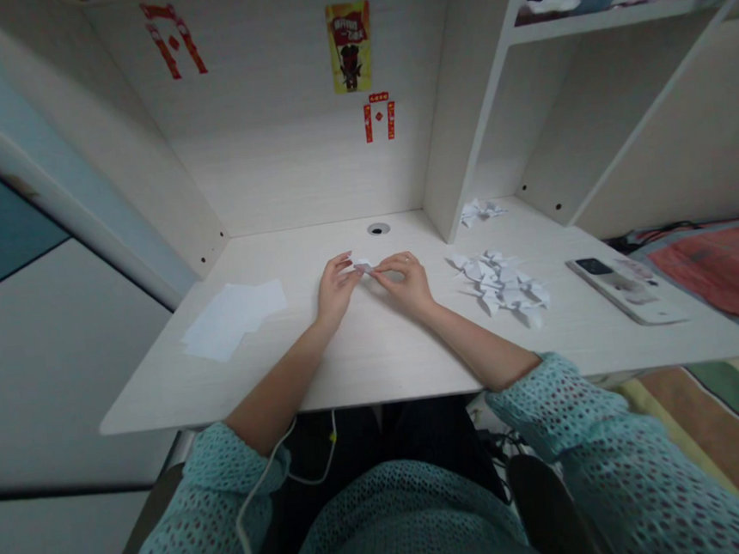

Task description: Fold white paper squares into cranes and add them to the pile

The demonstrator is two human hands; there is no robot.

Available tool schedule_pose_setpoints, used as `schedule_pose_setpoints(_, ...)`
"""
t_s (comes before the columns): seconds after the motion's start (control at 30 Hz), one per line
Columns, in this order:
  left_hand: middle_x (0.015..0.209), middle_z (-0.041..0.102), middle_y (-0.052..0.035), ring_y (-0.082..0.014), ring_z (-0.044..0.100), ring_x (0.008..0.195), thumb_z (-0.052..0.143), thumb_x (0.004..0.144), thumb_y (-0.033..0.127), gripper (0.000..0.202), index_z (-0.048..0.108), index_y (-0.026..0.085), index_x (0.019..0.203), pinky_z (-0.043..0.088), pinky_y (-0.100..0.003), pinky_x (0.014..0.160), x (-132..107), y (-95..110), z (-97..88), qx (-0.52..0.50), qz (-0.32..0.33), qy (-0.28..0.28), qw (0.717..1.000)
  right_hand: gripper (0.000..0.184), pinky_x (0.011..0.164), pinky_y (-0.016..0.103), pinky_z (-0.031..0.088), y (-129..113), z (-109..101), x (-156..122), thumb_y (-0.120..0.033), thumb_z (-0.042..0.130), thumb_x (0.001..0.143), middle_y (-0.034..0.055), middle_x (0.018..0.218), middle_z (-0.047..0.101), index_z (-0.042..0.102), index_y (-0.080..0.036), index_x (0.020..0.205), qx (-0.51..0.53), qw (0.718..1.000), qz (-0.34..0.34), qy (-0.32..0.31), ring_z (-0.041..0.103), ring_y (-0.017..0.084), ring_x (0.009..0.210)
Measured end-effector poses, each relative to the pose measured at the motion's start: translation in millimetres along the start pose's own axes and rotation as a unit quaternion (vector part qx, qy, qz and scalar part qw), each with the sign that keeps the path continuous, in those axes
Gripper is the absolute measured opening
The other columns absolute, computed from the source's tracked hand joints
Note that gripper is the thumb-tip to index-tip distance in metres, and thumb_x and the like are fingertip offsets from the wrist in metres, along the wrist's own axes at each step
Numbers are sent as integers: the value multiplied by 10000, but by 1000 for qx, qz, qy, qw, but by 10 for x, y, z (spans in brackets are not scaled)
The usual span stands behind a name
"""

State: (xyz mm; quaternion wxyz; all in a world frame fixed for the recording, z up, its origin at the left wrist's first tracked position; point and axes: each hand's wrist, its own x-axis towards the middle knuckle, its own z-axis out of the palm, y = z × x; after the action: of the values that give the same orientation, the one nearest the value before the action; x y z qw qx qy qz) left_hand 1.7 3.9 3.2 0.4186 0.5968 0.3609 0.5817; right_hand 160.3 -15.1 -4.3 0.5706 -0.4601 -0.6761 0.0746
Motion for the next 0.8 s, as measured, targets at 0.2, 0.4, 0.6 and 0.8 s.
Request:
schedule_pose_setpoints(0.2,1074,634,-102,-191,600,991,702,675,320,522,505,199,1144,451,-329,875,-29,20,31,-46,-41,-46,997,124,839,374,388,-49,23,-9,-375,705,709,14,764,677,687,-254,691,61,998,2,3,595,179,777)
schedule_pose_setpoints(0.4,996,659,-90,-171,634,861,714,651,338,505,500,200,1087,481,-304,787,-15,90,4,-49,-59,-58,995,156,842,377,402,-55,11,-8,-402,714,689,12,767,673,681,-249,689,82,996,31,-17,590,185,795)
schedule_pose_setpoints(0.6,1047,642,-87,-169,634,876,735,625,309,506,500,206,1062,487,-326,814,-2,136,-13,-71,-41,-70,994,203,734,346,429,-10,14,0,-449,709,667,15,728,668,687,-249,692,118,990,66,-30,558,180,731)
schedule_pose_setpoints(0.8,978,658,-75,-162,637,810,740,617,339,553,546,205,1118,497,-318,785,17,142,-43,-31,-54,-73,995,210,742,348,435,-6,-5,8,-456,714,654,12,719,673,689,-250,690,124,989,76,-31,562,185,734)
